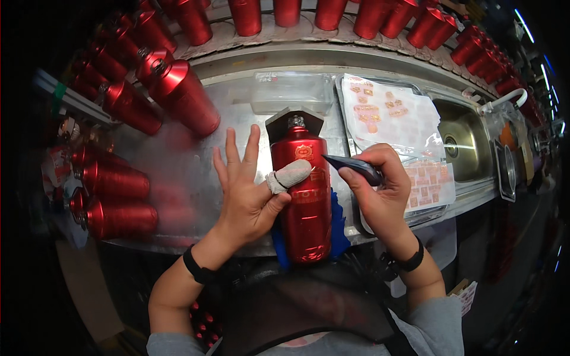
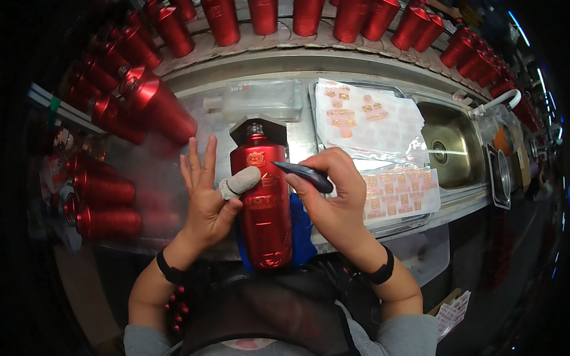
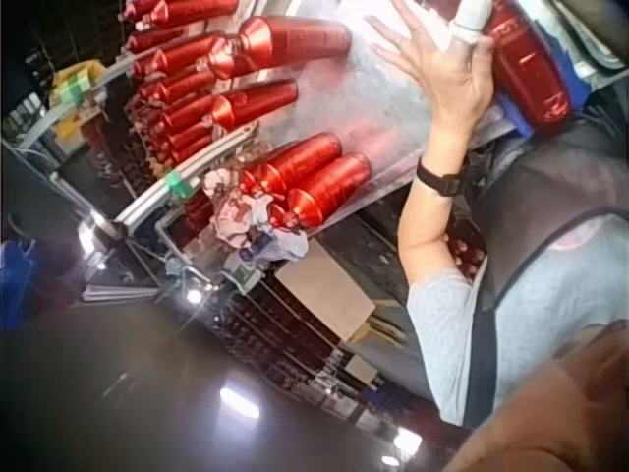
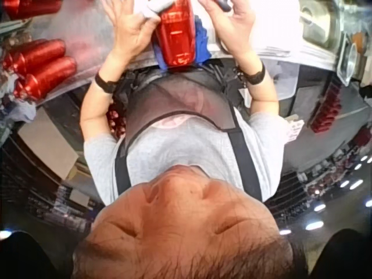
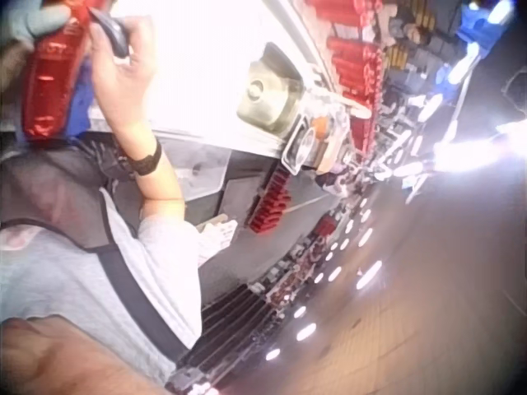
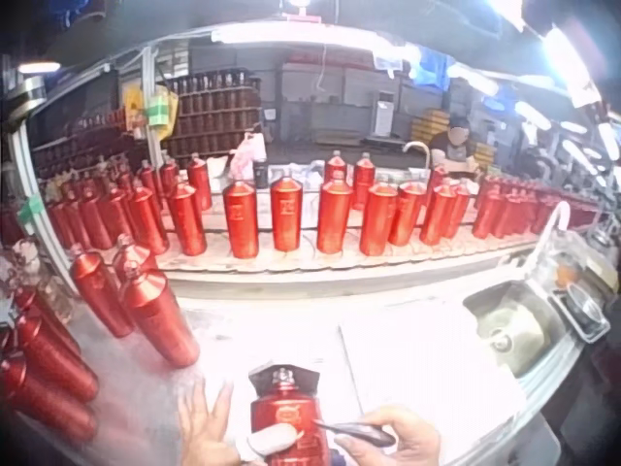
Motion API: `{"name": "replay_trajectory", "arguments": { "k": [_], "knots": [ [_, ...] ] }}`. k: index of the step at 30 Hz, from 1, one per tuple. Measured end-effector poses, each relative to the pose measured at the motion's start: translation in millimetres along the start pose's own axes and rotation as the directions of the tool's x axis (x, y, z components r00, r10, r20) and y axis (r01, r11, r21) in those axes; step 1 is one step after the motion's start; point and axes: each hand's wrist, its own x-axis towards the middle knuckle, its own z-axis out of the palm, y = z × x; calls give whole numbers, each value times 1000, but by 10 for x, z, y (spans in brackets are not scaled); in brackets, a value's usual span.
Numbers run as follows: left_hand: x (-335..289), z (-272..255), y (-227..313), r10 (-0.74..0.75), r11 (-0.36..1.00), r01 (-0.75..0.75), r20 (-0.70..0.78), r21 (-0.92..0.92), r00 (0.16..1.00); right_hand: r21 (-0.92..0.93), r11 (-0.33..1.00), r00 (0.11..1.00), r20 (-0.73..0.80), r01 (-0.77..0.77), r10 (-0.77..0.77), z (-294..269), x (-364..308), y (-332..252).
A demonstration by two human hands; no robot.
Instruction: The recorder applies labels to red metal bottles at a factory workstation.
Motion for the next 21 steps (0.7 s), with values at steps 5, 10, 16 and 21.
{"name": "replay_trajectory", "arguments": {
  "k": [5,10,16,21],
  "knots": [
    [-379,119,-10,-77,987,67,-62,-146,995,-113,949,945,182,295,-272,27,-234,-56],
    [-625,56,29,-169,966,169,20,-198,985,-87,954,883,409,287,-228,-189,-424,-315],
    [-489,74,100,-306,706,270,63,-655,950,-122,745,662,567,656,-490,252,-191,-454],
    [-296,173,201,-332,357,322,203,-877,921,-267,787,813,366,557,-452,86,-236,-386]
  ]
}}
